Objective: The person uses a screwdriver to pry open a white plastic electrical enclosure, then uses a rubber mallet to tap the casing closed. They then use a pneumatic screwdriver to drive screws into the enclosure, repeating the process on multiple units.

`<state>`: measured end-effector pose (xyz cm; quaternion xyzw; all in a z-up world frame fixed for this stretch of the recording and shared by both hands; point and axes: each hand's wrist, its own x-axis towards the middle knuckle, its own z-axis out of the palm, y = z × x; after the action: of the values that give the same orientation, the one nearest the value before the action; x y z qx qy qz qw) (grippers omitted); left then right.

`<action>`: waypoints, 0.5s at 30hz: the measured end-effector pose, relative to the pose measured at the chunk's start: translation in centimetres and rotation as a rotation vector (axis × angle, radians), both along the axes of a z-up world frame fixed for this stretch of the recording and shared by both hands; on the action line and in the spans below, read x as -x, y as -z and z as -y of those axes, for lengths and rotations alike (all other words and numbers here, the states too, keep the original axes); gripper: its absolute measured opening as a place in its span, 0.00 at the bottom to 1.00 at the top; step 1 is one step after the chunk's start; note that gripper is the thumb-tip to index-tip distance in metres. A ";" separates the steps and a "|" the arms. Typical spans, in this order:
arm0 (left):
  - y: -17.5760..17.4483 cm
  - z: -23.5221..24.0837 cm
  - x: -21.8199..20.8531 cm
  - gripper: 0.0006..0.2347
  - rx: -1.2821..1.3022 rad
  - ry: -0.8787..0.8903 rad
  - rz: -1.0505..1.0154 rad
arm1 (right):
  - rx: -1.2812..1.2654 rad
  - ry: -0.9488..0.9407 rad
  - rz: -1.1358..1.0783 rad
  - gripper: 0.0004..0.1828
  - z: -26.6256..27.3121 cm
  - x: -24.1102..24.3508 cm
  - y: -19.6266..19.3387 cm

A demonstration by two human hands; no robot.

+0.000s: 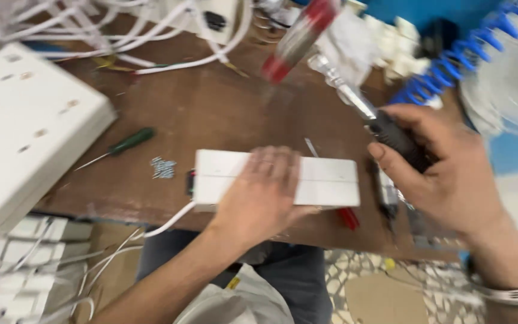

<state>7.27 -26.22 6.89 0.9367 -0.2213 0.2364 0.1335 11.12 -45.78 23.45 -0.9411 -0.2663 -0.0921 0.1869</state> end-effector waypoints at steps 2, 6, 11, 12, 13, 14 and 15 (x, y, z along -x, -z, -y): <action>-0.8 -0.1 0.0 0.38 -0.008 0.012 0.036 | -0.148 0.056 -0.062 0.21 4.0 0.9 2.3; -1.9 -0.6 0.4 0.37 -0.003 -0.011 0.007 | -0.428 0.052 -0.371 0.09 10.0 2.8 8.7; -1.9 -0.4 0.5 0.36 0.011 -0.014 0.000 | -0.189 0.408 -0.124 0.08 12.0 6.1 18.3; -2.0 -0.7 0.6 0.36 0.072 0.007 -0.022 | 0.035 0.414 0.016 0.12 12.2 6.1 19.4; -3.5 -0.9 1.1 0.36 0.039 -0.055 -0.030 | 0.004 0.352 0.001 0.12 14.0 6.7 20.8; -4.9 -1.2 1.6 0.26 0.398 0.090 -0.033 | 0.034 0.367 0.045 0.19 15.7 7.0 22.4; -6.1 -1.6 2.0 0.19 0.756 0.232 -0.014 | 0.062 0.374 0.091 0.31 17.3 6.9 24.2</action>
<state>5.29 -24.65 13.01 0.7917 -0.2219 0.2784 0.4964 4.25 -63.12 -0.73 -0.9744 -0.0975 -0.1593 0.1251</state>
